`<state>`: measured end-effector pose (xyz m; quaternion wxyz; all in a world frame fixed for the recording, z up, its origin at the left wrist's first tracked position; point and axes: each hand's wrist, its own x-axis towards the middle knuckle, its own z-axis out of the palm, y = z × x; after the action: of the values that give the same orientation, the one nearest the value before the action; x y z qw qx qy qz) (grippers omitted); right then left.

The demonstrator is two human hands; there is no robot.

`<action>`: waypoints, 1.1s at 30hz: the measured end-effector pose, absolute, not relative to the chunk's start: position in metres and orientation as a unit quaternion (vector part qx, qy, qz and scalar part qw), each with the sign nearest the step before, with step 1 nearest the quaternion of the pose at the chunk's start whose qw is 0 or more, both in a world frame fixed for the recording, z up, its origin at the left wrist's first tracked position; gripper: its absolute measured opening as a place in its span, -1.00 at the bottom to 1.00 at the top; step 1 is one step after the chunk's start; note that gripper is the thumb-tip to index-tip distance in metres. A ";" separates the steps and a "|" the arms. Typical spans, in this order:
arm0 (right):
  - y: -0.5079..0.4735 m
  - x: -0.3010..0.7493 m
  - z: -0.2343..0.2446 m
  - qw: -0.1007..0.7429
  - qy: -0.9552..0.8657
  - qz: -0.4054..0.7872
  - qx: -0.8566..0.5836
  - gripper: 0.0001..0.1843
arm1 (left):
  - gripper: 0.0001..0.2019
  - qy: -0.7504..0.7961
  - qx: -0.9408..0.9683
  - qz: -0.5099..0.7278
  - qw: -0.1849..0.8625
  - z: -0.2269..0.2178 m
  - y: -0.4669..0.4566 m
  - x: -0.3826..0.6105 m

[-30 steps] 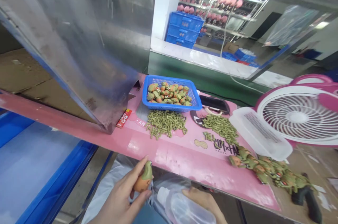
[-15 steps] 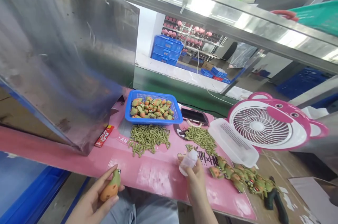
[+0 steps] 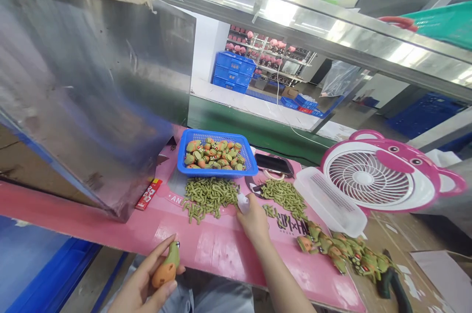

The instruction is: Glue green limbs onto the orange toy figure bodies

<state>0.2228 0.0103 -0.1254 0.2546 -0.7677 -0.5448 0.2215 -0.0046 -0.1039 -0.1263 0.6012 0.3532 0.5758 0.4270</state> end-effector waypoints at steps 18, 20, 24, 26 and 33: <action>-0.064 0.205 -0.081 0.331 -0.504 0.646 -0.468 -0.59 | -0.52 0.412 0.395 0.379 0.728 -0.093 -0.092 0.012; -0.072 0.201 -0.078 0.341 -0.444 0.726 -0.400 -0.56 | -0.49 0.404 0.393 0.348 0.749 -0.087 -0.085 0.012; -0.077 0.195 -0.078 0.313 -0.379 0.793 -0.359 -0.56 | -0.48 0.379 0.382 0.260 0.802 -0.085 -0.075 0.011; -0.078 0.193 -0.080 0.291 -0.364 0.814 -0.346 -0.56 | -0.48 0.365 0.381 0.220 0.821 -0.086 -0.071 0.009; -0.088 0.188 -0.092 0.239 -0.297 0.863 -0.331 -0.54 | -0.52 0.319 0.380 0.110 0.861 -0.084 -0.061 0.004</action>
<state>0.1883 -0.0877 -0.0916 0.2394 -0.3306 -0.2968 0.8633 0.0041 -0.0610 -0.0841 0.8612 0.3804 0.3187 0.1100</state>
